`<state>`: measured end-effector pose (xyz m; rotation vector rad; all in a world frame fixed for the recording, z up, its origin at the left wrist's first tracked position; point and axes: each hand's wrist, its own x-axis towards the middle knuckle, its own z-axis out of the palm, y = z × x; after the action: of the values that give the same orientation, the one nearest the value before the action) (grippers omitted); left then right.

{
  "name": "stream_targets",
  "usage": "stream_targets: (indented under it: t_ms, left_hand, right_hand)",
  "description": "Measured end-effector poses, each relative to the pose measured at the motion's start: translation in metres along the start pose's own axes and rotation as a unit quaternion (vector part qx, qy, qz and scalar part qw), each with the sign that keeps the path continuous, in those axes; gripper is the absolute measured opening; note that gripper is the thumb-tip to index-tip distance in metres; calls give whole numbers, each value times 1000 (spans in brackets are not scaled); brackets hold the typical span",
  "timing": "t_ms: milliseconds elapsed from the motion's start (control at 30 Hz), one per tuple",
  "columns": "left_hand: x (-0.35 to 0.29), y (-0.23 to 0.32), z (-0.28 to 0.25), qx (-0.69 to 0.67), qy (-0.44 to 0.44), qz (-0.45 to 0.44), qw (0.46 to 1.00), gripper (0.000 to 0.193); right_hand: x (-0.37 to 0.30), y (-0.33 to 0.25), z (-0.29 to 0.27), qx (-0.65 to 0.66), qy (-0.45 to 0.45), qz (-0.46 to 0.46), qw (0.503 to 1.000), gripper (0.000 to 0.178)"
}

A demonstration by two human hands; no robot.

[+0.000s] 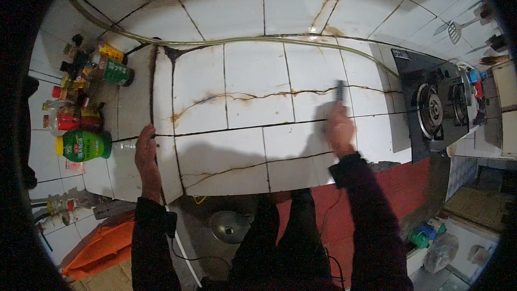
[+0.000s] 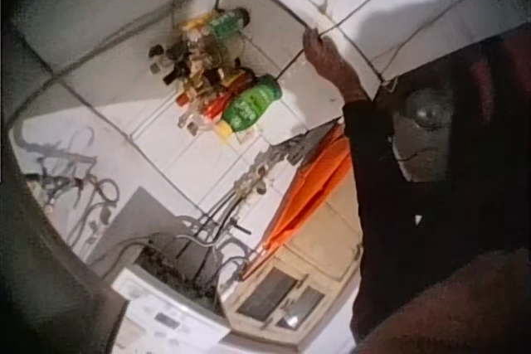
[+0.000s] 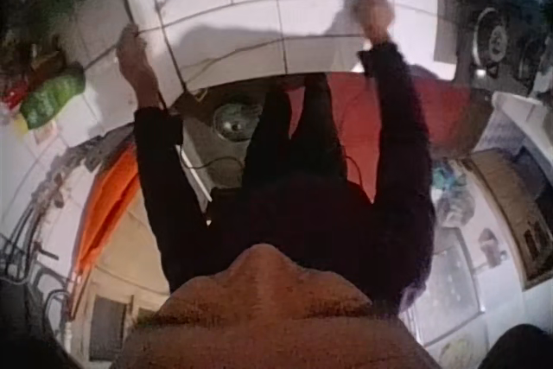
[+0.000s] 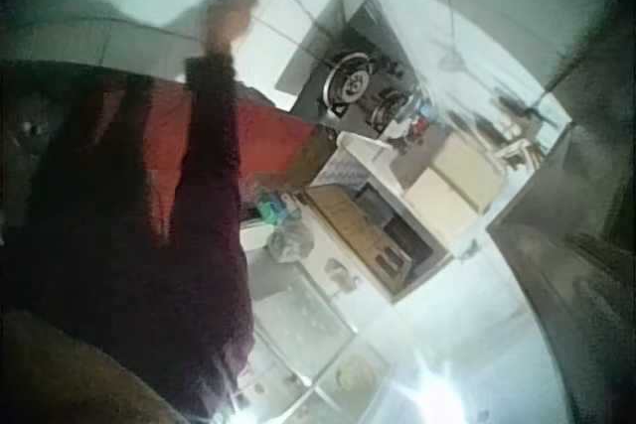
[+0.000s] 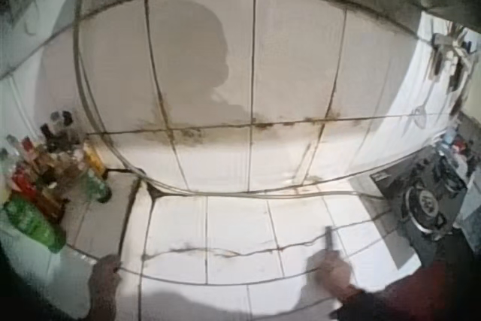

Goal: The person removes a gas pipe from the wall, lifts and positions a two-burner gas stove onto the countertop, then reconnects the gas pipe to the stove. The person adjusts the stove's position and secures the pipe connection.

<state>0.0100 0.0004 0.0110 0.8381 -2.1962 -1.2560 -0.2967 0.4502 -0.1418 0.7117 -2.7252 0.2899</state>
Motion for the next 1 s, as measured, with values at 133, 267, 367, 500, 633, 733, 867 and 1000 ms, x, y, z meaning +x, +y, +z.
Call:
stream_targets:
  t_ms: [133,267,367,500,633,733,867,1000]
  left_hand:
    - [0,9,3,-22,11,4,1000,32]
    - [-2,0,3,1,13,4,1000,33]
    - [1,-13,1,-4,24,13,1000,36]
    - [5,-26,1,45,1,99,994,38]
    - [5,-28,-5,33,-14,38,999,39]
    - [3,-26,-8,-37,-28,10,999,44]
    - [3,-24,-7,-195,-12,-100,976,48]
    - [4,-21,-7,-34,-19,-29,999,49]
  right_hand:
    - [-27,-208,22,204,-118,-3,972,56]
    - [-88,-397,-13,86,-116,-143,979,22]
    - [-91,-441,-28,358,-60,-105,926,11]
    - [-84,-361,-32,130,-3,-209,969,30]
    - [-69,-221,-41,165,-112,-53,978,49]
    - [-66,-84,-57,6,-84,-26,996,50]
    - [-91,85,-78,-113,-93,78,986,57]
    - [-116,204,-86,-176,-107,200,958,44]
